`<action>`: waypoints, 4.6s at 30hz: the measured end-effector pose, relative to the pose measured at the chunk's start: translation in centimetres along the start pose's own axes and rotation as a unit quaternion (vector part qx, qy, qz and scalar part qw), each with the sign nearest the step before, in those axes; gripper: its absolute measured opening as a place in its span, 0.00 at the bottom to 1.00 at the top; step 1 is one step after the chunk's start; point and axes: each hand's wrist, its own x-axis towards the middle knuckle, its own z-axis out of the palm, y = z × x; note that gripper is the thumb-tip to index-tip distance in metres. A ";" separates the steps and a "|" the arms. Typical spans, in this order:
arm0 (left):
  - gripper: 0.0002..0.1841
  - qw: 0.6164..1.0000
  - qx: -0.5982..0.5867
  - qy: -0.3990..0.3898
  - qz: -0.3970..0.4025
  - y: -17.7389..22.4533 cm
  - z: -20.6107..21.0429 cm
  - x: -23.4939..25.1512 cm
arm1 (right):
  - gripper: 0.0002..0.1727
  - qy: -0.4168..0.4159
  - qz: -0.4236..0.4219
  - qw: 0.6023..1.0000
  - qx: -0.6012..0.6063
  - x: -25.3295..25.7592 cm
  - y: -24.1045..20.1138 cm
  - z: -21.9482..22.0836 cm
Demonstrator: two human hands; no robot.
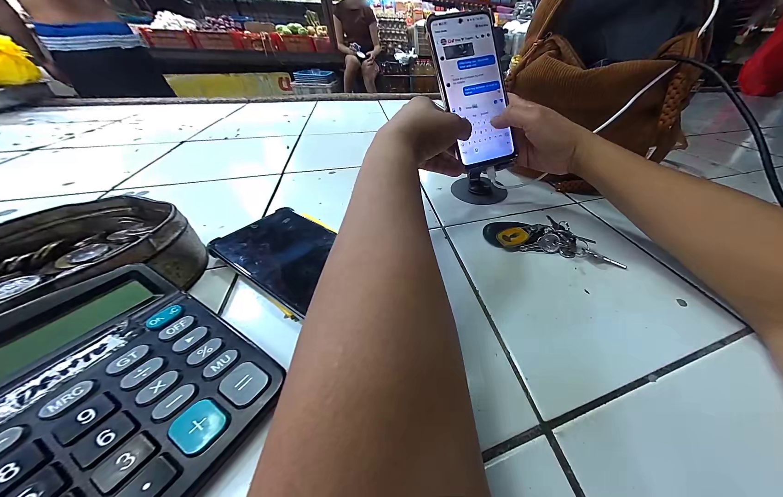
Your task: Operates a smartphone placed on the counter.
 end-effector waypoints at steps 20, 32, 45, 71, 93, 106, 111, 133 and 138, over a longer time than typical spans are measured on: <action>0.10 1.000 0.016 0.004 -0.004 0.1 0.0 -0.1 | 0.30 -0.027 -0.003 0.999 0.030 0.3 0.3 -0.9; 0.12 1.000 0.004 -0.005 -0.006 0.2 0.0 -0.1 | 0.29 0.026 -0.030 0.999 -0.013 0.3 0.6 0.5; 0.10 1.000 0.010 -0.010 0.010 0.0 0.1 -0.2 | 0.28 -0.044 -0.006 0.999 0.002 0.1 0.1 -0.9; 0.15 1.000 -0.015 -0.021 -0.004 0.1 -0.1 -0.3 | 0.21 -0.017 0.012 0.999 0.025 0.6 0.1 -1.2; 0.12 1.000 -0.001 -0.021 0.018 0.0 0.0 -0.5 | 0.21 0.000 -0.017 1.000 -0.017 0.1 0.0 -0.2; 0.21 0.999 -0.011 -0.042 0.003 0.0 -0.1 -0.6 | 0.29 0.051 0.013 0.997 0.052 0.7 0.2 -0.2; 0.20 0.999 -0.001 -0.047 0.016 -0.1 0.0 -0.7 | 0.29 0.061 -0.003 0.997 0.057 0.8 0.5 -0.2; 0.17 0.982 0.186 -0.024 -0.006 -0.3 0.1 -0.2 | 0.28 0.074 0.020 0.996 -0.038 0.8 0.4 0.2; 0.19 0.980 0.197 -0.017 -0.009 -0.3 0.1 -0.2 | 0.23 0.048 0.020 0.998 -0.030 0.7 0.4 0.0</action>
